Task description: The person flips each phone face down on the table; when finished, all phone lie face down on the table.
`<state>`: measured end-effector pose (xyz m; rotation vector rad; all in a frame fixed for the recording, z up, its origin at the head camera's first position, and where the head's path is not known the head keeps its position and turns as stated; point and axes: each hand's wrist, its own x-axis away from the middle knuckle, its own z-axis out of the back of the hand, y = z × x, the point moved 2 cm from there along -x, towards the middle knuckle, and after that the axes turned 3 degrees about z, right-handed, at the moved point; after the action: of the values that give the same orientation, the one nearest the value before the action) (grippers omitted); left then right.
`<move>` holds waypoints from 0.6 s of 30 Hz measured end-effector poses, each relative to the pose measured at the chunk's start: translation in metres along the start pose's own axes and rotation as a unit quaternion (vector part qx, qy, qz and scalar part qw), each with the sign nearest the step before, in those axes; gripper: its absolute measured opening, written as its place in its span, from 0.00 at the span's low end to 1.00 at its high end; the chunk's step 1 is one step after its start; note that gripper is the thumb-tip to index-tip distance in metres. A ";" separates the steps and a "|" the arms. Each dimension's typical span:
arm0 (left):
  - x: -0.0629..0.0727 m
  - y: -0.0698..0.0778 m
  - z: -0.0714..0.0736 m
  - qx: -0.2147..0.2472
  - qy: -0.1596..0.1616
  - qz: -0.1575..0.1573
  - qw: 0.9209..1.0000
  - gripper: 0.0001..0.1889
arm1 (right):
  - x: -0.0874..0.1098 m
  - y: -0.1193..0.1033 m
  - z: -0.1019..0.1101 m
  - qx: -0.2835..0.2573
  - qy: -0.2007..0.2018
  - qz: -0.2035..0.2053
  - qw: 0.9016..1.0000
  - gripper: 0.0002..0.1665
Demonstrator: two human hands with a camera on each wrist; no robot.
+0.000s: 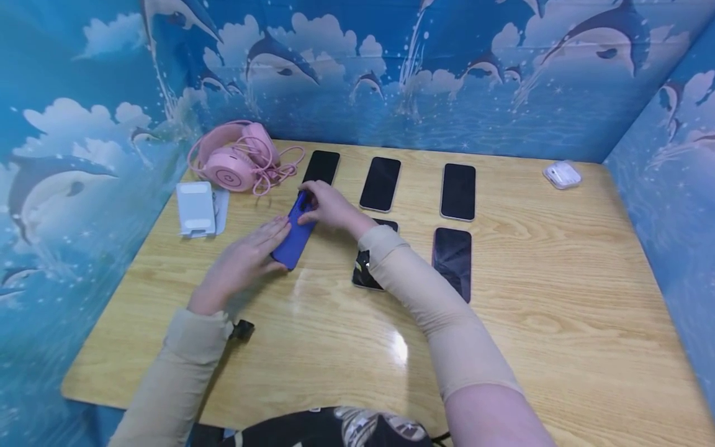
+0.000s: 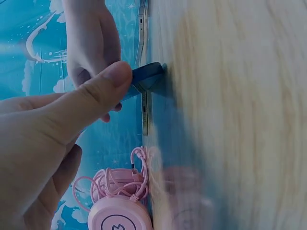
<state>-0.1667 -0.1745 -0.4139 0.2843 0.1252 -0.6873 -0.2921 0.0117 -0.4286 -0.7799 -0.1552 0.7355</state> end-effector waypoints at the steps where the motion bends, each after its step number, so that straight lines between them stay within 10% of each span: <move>1: 0.001 -0.001 -0.001 0.006 -0.002 0.008 1.000 0.43 | 0.000 0.000 0.000 0.007 -0.006 0.001 1.000 0.43; 18: 0.013 -0.007 -0.012 0.089 -0.046 0.166 0.981 0.46 | -0.008 0.000 -0.014 0.083 -0.071 0.014 0.994 0.44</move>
<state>-0.1618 -0.1841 -0.4294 0.4339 -0.0728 -0.3795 -0.2926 -0.0016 -0.4372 -0.5730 -0.2103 0.8197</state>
